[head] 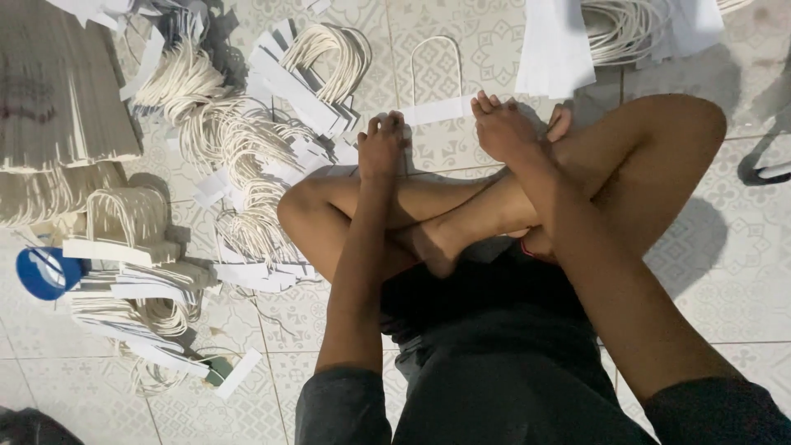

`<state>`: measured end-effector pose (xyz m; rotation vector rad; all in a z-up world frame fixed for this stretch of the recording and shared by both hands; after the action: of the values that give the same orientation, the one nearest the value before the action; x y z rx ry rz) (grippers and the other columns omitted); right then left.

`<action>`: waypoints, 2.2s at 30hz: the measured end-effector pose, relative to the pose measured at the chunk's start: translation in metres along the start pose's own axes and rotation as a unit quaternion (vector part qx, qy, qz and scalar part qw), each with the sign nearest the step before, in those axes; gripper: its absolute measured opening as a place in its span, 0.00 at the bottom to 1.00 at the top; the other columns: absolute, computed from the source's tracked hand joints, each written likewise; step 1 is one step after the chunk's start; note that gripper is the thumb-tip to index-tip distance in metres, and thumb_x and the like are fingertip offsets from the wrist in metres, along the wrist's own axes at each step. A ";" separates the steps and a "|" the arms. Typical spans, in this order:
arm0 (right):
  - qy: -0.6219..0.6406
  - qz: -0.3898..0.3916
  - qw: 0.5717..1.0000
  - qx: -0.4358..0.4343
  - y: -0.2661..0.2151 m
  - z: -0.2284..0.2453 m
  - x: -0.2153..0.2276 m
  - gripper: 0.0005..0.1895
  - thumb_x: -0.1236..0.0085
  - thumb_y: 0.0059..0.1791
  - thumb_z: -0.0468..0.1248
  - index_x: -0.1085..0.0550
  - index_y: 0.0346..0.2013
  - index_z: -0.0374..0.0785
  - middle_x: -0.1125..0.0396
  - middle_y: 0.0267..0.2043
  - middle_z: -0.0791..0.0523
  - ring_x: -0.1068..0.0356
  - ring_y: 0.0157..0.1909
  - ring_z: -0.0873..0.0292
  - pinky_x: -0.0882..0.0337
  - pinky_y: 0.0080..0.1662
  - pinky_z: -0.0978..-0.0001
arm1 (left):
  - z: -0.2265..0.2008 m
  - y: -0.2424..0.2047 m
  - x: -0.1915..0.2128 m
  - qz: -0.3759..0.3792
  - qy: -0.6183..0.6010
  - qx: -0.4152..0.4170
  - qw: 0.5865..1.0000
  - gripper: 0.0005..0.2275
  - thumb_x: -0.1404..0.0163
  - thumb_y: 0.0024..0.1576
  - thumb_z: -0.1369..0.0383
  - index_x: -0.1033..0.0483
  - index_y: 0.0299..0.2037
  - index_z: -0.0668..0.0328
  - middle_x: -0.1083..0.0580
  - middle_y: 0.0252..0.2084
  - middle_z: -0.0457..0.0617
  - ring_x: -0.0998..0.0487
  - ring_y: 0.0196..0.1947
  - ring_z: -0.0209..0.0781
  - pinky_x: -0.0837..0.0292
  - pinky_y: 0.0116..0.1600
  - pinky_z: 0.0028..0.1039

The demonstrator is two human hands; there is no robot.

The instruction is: The person is manually assembling paper bag handles by folding white paper strips around corded loops and pressing them to secure the bond.

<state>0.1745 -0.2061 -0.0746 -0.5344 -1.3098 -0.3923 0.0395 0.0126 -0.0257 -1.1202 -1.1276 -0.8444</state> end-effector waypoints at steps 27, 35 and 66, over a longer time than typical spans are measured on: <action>0.090 0.059 0.993 -0.044 -0.003 0.009 0.014 0.30 0.67 0.60 0.43 0.40 0.76 0.35 0.51 0.79 0.46 0.47 0.76 0.41 0.49 0.71 0.41 | 0.001 -0.001 -0.002 0.011 0.025 0.002 1.000 0.22 0.48 0.65 0.60 0.34 0.70 0.45 0.35 0.69 0.44 0.35 0.68 0.49 0.27 0.60 0.43; 0.100 0.039 0.993 -0.056 -0.006 0.013 0.017 0.29 0.66 0.60 0.43 0.39 0.75 0.34 0.49 0.78 0.46 0.45 0.75 0.41 0.50 0.72 0.42 | 0.005 0.004 -0.016 -0.006 0.023 -0.010 1.000 0.22 0.47 0.64 0.63 0.33 0.69 0.45 0.33 0.68 0.45 0.34 0.67 0.51 0.26 0.59 0.43; 0.022 -0.183 0.982 0.046 0.021 0.025 0.077 0.16 0.41 0.51 0.38 0.23 0.51 0.36 0.31 0.47 0.52 0.28 0.50 0.50 0.29 0.46 0.55 | 0.023 0.022 0.009 -0.214 -0.126 -0.099 0.964 0.17 0.39 0.55 0.59 0.20 0.52 0.53 0.27 0.48 0.51 0.22 0.50 0.50 0.23 0.42 0.37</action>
<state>0.1835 -0.1727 0.0016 -0.2031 -1.3773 -0.6390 0.0565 0.0409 -0.0215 -1.1894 -1.5576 -1.1934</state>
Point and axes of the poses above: each hand's wrist, its own y-axis towards the middle knuckle, its own x-axis out of the back of the hand, z = x × y, the point moved 4 cm from there along y, towards the middle knuckle
